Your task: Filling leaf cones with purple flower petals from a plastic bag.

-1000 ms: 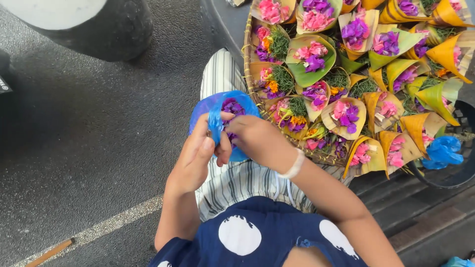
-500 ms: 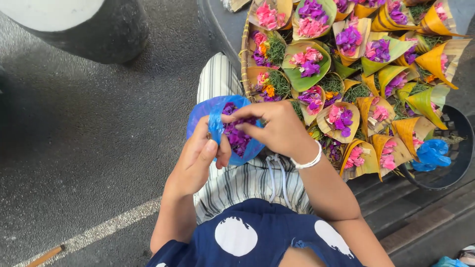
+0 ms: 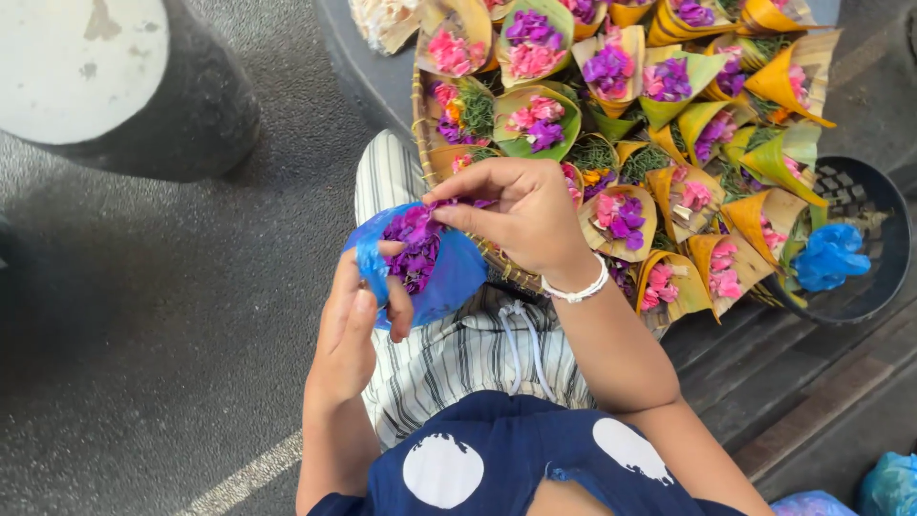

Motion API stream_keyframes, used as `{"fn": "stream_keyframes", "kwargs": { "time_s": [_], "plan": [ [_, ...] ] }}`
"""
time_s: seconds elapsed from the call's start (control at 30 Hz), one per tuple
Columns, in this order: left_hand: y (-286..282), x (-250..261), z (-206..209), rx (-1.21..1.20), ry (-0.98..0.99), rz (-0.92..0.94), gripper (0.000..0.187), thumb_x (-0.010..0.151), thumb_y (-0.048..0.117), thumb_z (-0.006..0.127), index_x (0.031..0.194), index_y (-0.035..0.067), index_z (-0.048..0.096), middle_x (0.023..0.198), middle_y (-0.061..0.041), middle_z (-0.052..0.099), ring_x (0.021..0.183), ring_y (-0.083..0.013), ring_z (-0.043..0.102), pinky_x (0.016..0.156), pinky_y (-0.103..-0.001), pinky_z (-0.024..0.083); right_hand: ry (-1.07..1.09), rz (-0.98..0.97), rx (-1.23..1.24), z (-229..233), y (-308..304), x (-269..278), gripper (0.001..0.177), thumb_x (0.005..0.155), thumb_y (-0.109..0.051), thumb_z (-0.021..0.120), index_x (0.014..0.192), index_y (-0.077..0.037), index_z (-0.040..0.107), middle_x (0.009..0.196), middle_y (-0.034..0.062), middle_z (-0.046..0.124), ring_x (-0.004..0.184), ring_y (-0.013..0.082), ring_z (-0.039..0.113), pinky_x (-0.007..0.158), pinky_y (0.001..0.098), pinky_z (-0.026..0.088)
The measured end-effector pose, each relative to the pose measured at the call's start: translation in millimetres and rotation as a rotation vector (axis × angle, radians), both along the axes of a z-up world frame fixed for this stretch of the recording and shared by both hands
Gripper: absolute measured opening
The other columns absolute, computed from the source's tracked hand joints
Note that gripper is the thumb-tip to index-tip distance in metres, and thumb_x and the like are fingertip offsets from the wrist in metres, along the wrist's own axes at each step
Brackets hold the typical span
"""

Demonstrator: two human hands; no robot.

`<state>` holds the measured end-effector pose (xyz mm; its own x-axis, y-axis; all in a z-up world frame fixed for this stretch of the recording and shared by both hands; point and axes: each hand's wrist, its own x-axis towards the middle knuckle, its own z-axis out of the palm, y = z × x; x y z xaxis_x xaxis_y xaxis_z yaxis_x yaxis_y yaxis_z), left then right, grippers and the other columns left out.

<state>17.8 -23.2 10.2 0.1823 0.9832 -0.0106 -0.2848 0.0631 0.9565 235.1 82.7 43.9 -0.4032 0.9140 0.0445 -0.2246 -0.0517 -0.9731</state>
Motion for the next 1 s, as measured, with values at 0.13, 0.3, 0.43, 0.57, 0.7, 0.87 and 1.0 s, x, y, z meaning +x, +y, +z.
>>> {"fn": "stream_keyframes", "kwargs": {
  "time_s": [0.13,0.3,0.43,0.57,0.7,0.87,1.0],
  "plan": [
    [1,-1,5,0.017,0.043,0.016,0.068,0.106,0.056,0.045,0.145,0.0,0.044,0.073,-0.005,0.057,0.064,-0.0114,0.053,0.063,-0.026,0.043,-0.064,-0.051,0.047,18,-5,17,0.018,0.094,0.007,0.074,0.112,0.009,0.072,0.107,0.0133,0.076,0.096,0.013,0.073,0.088,0.0247,0.061],
    [2,0,9,0.015,0.053,0.043,0.065,0.107,0.053,0.044,0.145,0.0,0.044,0.07,-0.006,0.054,0.064,-0.012,0.05,0.066,-0.027,0.041,-0.443,-0.234,0.188,36,-19,53,0.017,0.09,0.007,0.077,0.107,0.008,0.076,0.097,0.0128,0.078,0.084,0.0115,0.074,0.072,0.0209,0.06],
    [3,1,4,-0.006,0.071,0.022,0.066,0.106,0.054,0.044,0.145,0.001,0.044,0.07,-0.007,0.056,0.063,-0.0123,0.05,0.065,-0.027,0.041,-0.317,-0.302,0.095,40,-27,93,0.016,0.091,0.008,0.075,0.107,0.009,0.074,0.098,0.0131,0.077,0.087,0.0114,0.074,0.078,0.0215,0.06],
    [4,-4,3,0.01,0.124,0.047,0.066,0.106,0.055,0.044,0.144,0.001,0.044,0.071,-0.007,0.056,0.064,-0.0123,0.05,0.066,-0.027,0.04,-0.375,-0.49,0.099,39,-34,150,0.017,0.093,0.009,0.074,0.111,0.01,0.072,0.1,0.0129,0.076,0.087,0.0131,0.074,0.08,0.0232,0.061],
    [6,-8,0,0.017,0.148,0.086,0.065,0.107,0.055,0.043,0.143,0.001,0.044,0.073,-0.008,0.056,0.064,-0.0133,0.051,0.063,-0.028,0.04,-0.541,-0.635,0.093,-5,-36,219,0.017,0.099,0.007,0.07,0.115,0.008,0.071,0.105,0.0122,0.076,0.09,0.0117,0.072,0.081,0.0239,0.058],
    [6,-15,1,0.043,0.146,0.13,0.062,0.11,0.052,0.04,0.145,0.0,0.042,0.073,-0.008,0.057,0.064,-0.0137,0.051,0.065,-0.029,0.041,-0.772,-0.543,0.078,-18,-39,223,0.024,0.099,0.005,0.066,0.122,0.005,0.072,0.113,0.0115,0.076,0.095,0.0104,0.069,0.084,0.0257,0.056],
    [4,-20,0,0.058,0.146,0.153,0.061,0.111,0.049,0.039,0.146,0.0,0.042,0.072,-0.009,0.057,0.064,-0.0137,0.05,0.063,-0.028,0.041,-1.051,-0.53,0.102,-22,-40,220,0.028,0.096,0.004,0.066,0.122,0.0,0.074,0.108,0.0125,0.078,0.089,0.0124,0.071,0.079,0.028,0.056]
  ]
}}
